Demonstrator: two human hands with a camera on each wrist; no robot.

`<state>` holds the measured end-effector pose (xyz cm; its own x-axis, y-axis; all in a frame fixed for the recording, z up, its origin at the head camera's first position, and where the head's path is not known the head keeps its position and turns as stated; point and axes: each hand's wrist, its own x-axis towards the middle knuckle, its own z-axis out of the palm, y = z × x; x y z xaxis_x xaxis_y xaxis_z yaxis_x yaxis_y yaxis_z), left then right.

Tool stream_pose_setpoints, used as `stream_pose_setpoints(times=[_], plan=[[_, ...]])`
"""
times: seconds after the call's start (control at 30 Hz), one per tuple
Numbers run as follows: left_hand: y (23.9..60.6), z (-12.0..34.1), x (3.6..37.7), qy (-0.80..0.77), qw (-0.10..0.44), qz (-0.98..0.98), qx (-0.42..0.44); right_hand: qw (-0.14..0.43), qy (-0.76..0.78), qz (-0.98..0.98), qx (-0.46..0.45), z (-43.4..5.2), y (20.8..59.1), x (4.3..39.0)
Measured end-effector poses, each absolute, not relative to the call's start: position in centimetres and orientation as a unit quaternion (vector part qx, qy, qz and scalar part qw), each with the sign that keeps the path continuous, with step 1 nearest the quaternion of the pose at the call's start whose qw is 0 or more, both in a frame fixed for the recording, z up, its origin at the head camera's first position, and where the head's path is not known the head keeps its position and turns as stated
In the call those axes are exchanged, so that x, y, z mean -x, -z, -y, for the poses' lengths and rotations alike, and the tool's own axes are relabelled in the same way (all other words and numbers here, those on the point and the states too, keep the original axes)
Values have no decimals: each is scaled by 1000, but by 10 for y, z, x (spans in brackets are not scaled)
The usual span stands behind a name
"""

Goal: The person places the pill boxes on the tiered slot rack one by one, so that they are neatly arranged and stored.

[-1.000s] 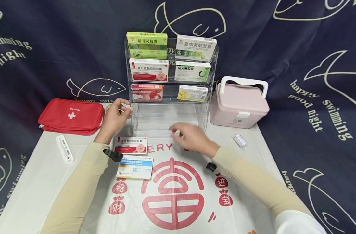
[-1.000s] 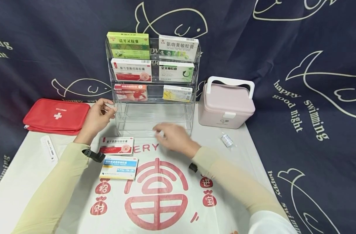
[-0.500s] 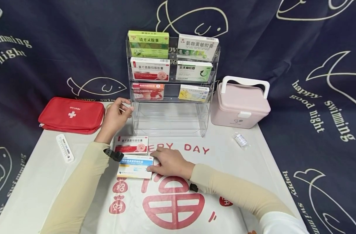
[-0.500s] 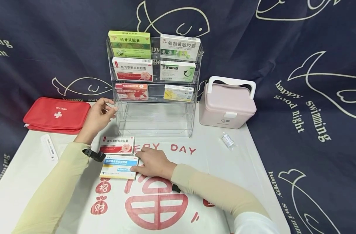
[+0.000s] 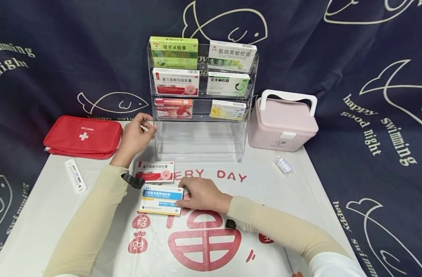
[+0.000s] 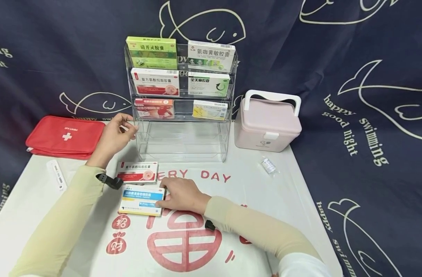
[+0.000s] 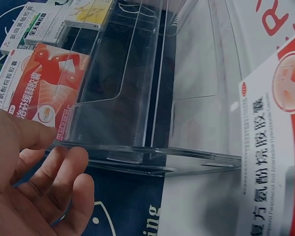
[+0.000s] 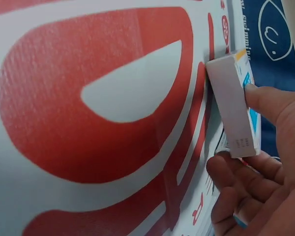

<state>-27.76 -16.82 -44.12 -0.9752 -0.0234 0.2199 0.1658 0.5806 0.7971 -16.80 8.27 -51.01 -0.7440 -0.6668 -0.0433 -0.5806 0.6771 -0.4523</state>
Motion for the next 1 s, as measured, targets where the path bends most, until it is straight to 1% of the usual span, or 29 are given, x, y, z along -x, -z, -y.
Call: stream_pose_setpoints(times=[0.23,0.37,0.5,0.63,0.87,1.0], plan=[[433,169,285,468,127,873,56,81,247,-899,354,-87,505,164],[430,170,289,462,135,874,67,55,258,-897,355,-92,502,163],[429,172,290,462,121,876,62,19,256,-895,364,-98,504,163],[429,173,290,466,108,876,56,0,261,-885,386,-104,508,163],[430,172,289,472,97,875,47,-16,264,-872,412,-108,513,161],[430,171,288,479,93,871,50,-10,302,-859,412,-109,514,160]])
